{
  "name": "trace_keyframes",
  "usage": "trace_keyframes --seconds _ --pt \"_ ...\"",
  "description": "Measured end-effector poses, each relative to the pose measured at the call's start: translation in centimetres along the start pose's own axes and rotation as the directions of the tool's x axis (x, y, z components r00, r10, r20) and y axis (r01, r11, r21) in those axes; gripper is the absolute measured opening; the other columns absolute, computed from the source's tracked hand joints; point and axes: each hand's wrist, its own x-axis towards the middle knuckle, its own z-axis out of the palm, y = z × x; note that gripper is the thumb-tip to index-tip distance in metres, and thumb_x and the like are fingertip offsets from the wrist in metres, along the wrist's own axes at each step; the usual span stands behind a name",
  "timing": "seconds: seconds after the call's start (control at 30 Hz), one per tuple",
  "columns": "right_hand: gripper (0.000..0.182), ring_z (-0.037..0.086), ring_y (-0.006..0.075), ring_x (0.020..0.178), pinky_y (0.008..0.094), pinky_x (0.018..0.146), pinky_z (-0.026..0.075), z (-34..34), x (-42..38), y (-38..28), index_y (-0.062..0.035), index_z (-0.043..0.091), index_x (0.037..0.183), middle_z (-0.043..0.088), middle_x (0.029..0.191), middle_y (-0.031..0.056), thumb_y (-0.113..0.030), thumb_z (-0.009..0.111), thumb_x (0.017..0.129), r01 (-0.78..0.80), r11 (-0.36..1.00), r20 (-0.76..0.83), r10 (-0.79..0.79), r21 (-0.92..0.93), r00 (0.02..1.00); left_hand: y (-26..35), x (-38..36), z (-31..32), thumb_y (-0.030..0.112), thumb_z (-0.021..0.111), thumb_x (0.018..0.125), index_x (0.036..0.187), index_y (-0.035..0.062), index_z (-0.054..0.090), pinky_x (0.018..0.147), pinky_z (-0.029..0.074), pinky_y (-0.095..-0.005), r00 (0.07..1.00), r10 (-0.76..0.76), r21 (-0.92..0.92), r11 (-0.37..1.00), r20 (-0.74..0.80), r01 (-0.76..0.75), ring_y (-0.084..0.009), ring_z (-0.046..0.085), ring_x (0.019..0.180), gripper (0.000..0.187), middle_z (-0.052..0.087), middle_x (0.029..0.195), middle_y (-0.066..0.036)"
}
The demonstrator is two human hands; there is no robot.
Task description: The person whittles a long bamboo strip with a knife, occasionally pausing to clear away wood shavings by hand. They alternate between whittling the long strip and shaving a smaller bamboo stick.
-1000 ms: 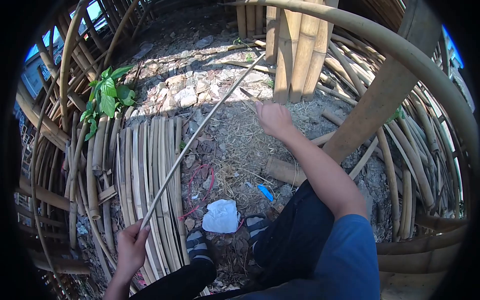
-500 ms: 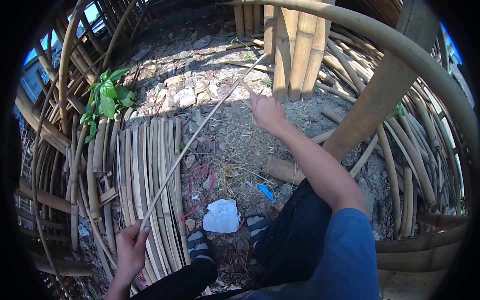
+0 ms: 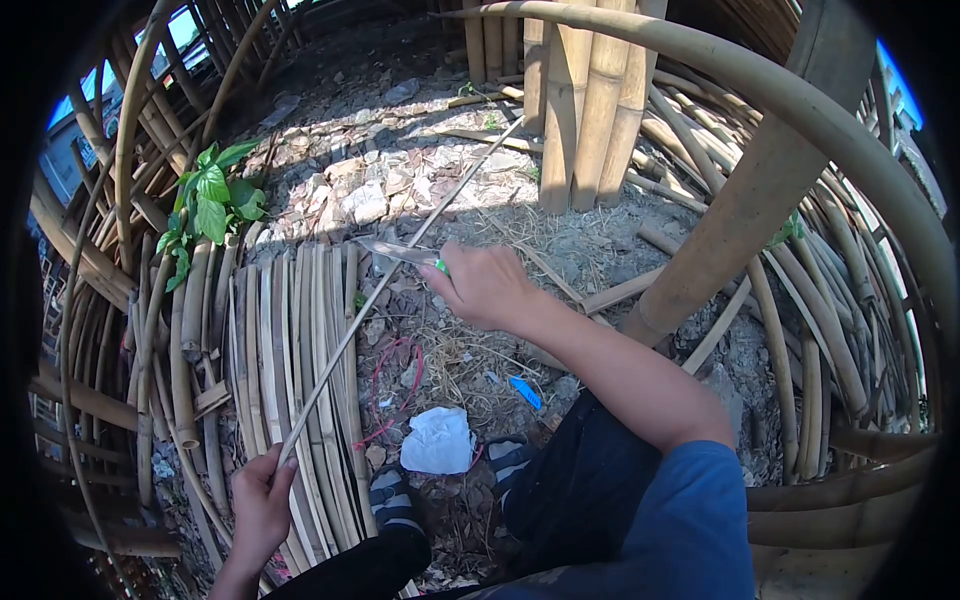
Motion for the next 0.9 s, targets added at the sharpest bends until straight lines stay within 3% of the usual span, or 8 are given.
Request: trace_keyframes --seconds 0.1,0.17,0.27,0.43,0.5,0.57,0.7,0.9 --pt "0.045 0.061 0.0442 0.061 0.0564 0.058 0.046 1.0 0.2 5.3 -0.001 0.056 0.087 0.062 0.066 0.0222 -0.042 0.047 0.102 0.293 0.956 -0.109 -0.295 -0.029 0.949 0.4 -0.3 -0.3 0.008 0.065 0.094 0.115 -0.0089 0.066 0.055 0.039 -0.0379 0.997 0.077 0.054 0.996 -0.016 -0.076 -0.0212 0.051 0.057 0.027 0.052 0.066 -0.014" --pt "0.049 0.065 0.0409 0.06 0.0531 0.056 0.05 0.3 1.9 8.9 -0.0009 0.058 0.091 0.066 0.069 0.0214 -0.047 0.045 0.102 -0.13 0.951 -0.159 0.088 -0.282 0.983 0.3 -0.5 -0.4 0.008 0.065 0.094 0.116 -0.009 0.065 0.055 0.039 -0.0383 0.989 0.147 0.073 0.987 -0.03 -0.145 -0.0224 0.051 0.056 0.028 0.052 0.066 -0.014" --pt "0.049 0.065 0.0404 0.06 0.0525 0.055 0.049 1.1 1.1 6.4 -0.0007 0.057 0.092 0.067 0.069 0.0209 -0.047 0.045 0.102 -0.206 0.953 -0.186 0.166 -0.224 0.968 -0.2 -0.5 0.6 0.007 0.066 0.093 0.117 -0.0086 0.065 0.056 0.039 -0.0389 0.99 0.141 0.018 0.99 -0.032 -0.14 -0.024 0.051 0.056 0.028 0.053 0.066 -0.015" --pt "0.05 0.067 0.0417 0.065 0.0541 0.06 0.051 1.6 0.8 2.3 -0.0001 0.059 0.095 0.067 0.072 0.0235 -0.046 0.042 0.103 0.115 0.986 -0.105 -0.129 -0.124 0.986 0.4 -0.4 -0.6 0.007 0.065 0.093 0.118 -0.0093 0.064 0.056 0.039 -0.0388 0.995 0.099 0.062 0.993 -0.007 -0.099 -0.0226 0.05 0.057 0.029 0.052 0.067 -0.015" --pt "0.052 0.067 0.0456 0.074 0.0558 0.066 0.05 1.7 2.4 5.9 -0.0008 0.062 0.094 0.068 0.078 0.0262 -0.045 0.037 0.105 -0.471 0.87 -0.15 0.452 -0.141 0.879 0.0 -1.2 -0.8 0.007 0.065 0.093 0.119 -0.0097 0.064 0.055 0.038 -0.0385 0.996 0.09 0.076 0.993 0.029 -0.092 -0.022 0.05 0.057 0.03 0.052 0.067 -0.015" --pt "0.057 0.068 0.0462 0.082 0.0555 0.071 0.051 0.0 2.2 10.8 0.0002 0.064 0.095 0.068 0.085 0.0289 -0.045 0.032 0.106 -0.578 0.782 -0.139 0.562 -0.233 0.816 -0.4 -0.9 -1.0 0.007 0.065 0.093 0.12 -0.0105 0.064 0.055 0.038 -0.0378 0.999 0.043 0.062 0.997 0.013 -0.044 -0.021 0.05 0.057 0.032 0.051 0.066 -0.014" --pt "0.056 0.066 0.0482 0.082 0.0557 0.073 0.05 -0.6 1.1 10.0 0.0005 0.064 0.095 0.067 0.085 0.0295 -0.045 0.032 0.106 -0.632 0.759 -0.227 0.595 -0.158 0.771 -1.1 -0.4 -0.5 0.007 0.065 0.093 0.118 -0.0113 0.064 0.056 0.038 -0.0377 0.995 0.048 -0.01 0.999 -0.086 -0.049 -0.0203 0.05 0.057 0.031 0.051 0.065 -0.013" --pt "0.063 0.067 0.048 0.088 0.0556 0.083 0.049 -2.0 1.5 5.5 0.0037 0.066 0.102 0.068 0.087 0.0308 -0.05 0.033 0.104 -0.412 0.911 -0.05 0.413 0.018 0.91 -0.1 -0.6 -0.6 0.006 0.064 0.094 0.116 -0.0112 0.064 0.057 0.037 -0.0335 1.0 0.012 -0.001 1.0 -0.028 -0.012 -0.015 0.047 0.061 0.028 0.05 0.066 -0.01"
